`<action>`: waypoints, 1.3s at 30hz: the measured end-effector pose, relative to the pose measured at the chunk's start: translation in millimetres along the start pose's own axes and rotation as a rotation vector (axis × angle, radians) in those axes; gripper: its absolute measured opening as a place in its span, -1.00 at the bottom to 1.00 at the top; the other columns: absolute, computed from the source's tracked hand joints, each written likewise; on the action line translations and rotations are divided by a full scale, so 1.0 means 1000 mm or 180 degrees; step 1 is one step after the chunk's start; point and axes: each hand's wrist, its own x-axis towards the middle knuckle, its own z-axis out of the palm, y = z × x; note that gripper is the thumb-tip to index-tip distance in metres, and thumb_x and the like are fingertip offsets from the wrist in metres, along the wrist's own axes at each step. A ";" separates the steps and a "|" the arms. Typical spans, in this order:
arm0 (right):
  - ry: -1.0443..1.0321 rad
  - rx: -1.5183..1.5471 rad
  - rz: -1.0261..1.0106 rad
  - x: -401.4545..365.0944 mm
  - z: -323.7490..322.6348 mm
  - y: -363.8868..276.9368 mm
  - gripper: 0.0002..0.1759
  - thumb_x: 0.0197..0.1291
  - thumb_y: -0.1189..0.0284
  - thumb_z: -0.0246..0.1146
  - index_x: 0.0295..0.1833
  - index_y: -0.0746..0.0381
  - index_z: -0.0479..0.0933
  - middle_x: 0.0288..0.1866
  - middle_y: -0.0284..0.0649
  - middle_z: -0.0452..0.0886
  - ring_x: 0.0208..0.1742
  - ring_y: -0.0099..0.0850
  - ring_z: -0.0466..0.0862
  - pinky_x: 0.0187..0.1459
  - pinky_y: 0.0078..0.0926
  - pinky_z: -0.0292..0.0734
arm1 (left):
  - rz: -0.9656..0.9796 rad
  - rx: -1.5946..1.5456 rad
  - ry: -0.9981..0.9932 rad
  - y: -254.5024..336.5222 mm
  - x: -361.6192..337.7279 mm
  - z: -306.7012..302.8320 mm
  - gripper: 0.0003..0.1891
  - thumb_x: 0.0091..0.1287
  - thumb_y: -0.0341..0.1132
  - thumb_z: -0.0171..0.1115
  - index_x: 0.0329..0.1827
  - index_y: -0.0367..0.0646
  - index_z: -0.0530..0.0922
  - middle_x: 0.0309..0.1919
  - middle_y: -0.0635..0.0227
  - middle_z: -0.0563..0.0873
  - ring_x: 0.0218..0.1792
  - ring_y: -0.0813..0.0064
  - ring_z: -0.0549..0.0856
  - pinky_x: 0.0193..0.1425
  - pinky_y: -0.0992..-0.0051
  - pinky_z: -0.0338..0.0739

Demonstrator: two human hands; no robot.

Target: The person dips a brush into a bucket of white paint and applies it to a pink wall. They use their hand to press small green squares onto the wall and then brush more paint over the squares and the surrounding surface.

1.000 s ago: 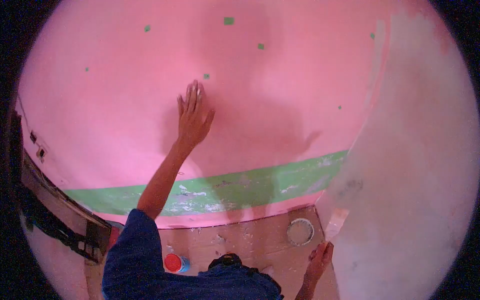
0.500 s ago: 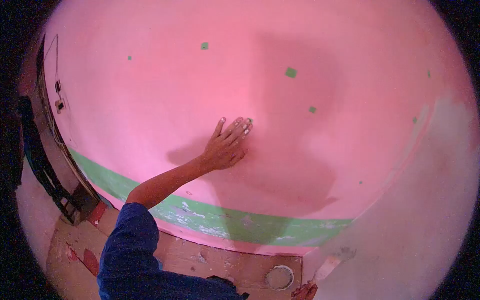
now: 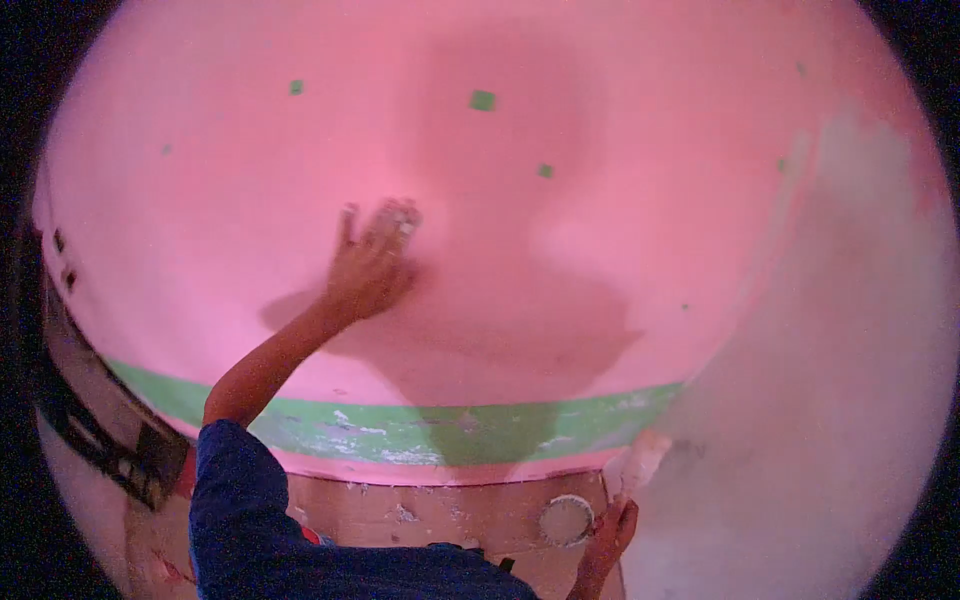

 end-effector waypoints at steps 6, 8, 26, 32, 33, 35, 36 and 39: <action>0.0226 -0.0146 0.0173 -0.010 -0.004 0.001 -0.82 0.38 0.30 0.02 -0.23 0.17 0.33 -0.57 -0.49 0.23 -0.60 -0.73 0.23 -0.61 -0.71 0.16 | -0.0082 0.0145 0.0293 0.025 0.017 0.014 -0.29 0.30 0.03 0.03 0.40 -0.24 0.15 0.43 0.17 0.14 0.46 0.25 0.06 0.39 -0.22 -0.25; 0.0386 -0.0097 0.0180 -0.012 -0.002 0.002 -0.82 0.38 0.30 0.02 -0.22 0.17 0.33 -0.56 -0.49 0.23 -0.59 -0.73 0.24 -0.60 -0.72 0.16 | 0.0290 0.0099 0.0330 0.035 0.017 0.027 -0.29 0.29 0.02 0.04 0.41 -0.20 0.15 0.42 0.18 0.14 0.46 0.25 0.05 0.39 -0.22 -0.27; 0.0430 0.0034 0.0270 0.041 -0.052 0.012 -0.86 0.39 0.34 0.03 -0.16 0.19 0.37 -0.52 -0.50 0.29 -0.57 -0.75 0.24 -0.57 -0.75 0.14 | 0.0002 0.0371 0.1078 0.082 0.124 0.026 -0.29 0.37 0.02 -0.04 0.46 -0.18 0.00 0.48 0.28 0.02 0.49 0.33 -0.06 0.47 0.01 -0.33; 0.0051 -0.0293 0.0283 0.122 -0.089 0.005 -0.85 0.39 0.34 0.02 -0.16 0.18 0.39 -0.54 -0.51 0.30 -0.58 -0.76 0.24 -0.58 -0.74 0.15 | -0.0390 0.0538 0.1122 0.103 0.134 0.032 -0.31 0.39 0.02 -0.08 0.43 -0.27 0.06 0.45 0.13 0.08 0.48 0.25 -0.01 0.47 0.04 -0.35; -0.0013 -0.0267 0.0304 0.137 -0.095 0.005 -0.85 0.39 0.34 0.02 -0.16 0.18 0.39 -0.54 -0.51 0.30 -0.58 -0.76 0.24 -0.58 -0.74 0.15 | -0.0396 0.0605 0.1093 0.109 0.137 0.033 -0.31 0.39 0.02 -0.08 0.43 -0.27 0.06 0.45 0.13 0.08 0.48 0.25 -0.01 0.47 0.04 -0.35; -0.0249 -0.0558 -0.0046 0.164 -0.104 0.008 -0.84 0.40 0.33 0.00 -0.16 0.18 0.40 -0.55 -0.51 0.29 -0.58 -0.76 0.25 -0.58 -0.74 0.15 | -0.0501 0.0547 0.1110 0.121 0.141 0.037 -0.29 0.37 0.00 -0.07 0.43 -0.31 0.04 0.45 0.06 0.04 0.48 0.14 -0.04 0.45 -0.03 -0.36; -0.0312 -0.0548 -0.0049 0.173 -0.109 0.010 -0.84 0.40 0.33 0.00 -0.16 0.18 0.40 -0.55 -0.51 0.29 -0.58 -0.76 0.25 -0.58 -0.74 0.15 | -0.0529 0.0602 0.1094 0.131 0.141 0.041 -0.29 0.37 0.00 -0.07 0.43 -0.31 0.04 0.45 0.06 0.04 0.48 0.14 -0.04 0.45 -0.03 -0.36; -0.0582 -0.0759 -0.0278 0.208 -0.120 0.008 -0.82 0.38 0.31 0.01 -0.18 0.19 0.41 -0.55 -0.51 0.30 -0.57 -0.75 0.27 -0.56 -0.75 0.17 | -0.0693 0.0580 0.0310 0.175 0.154 0.064 -0.25 0.36 0.02 -0.06 0.45 -0.29 -0.05 0.47 0.06 -0.03 0.49 0.16 -0.10 0.42 -0.13 -0.42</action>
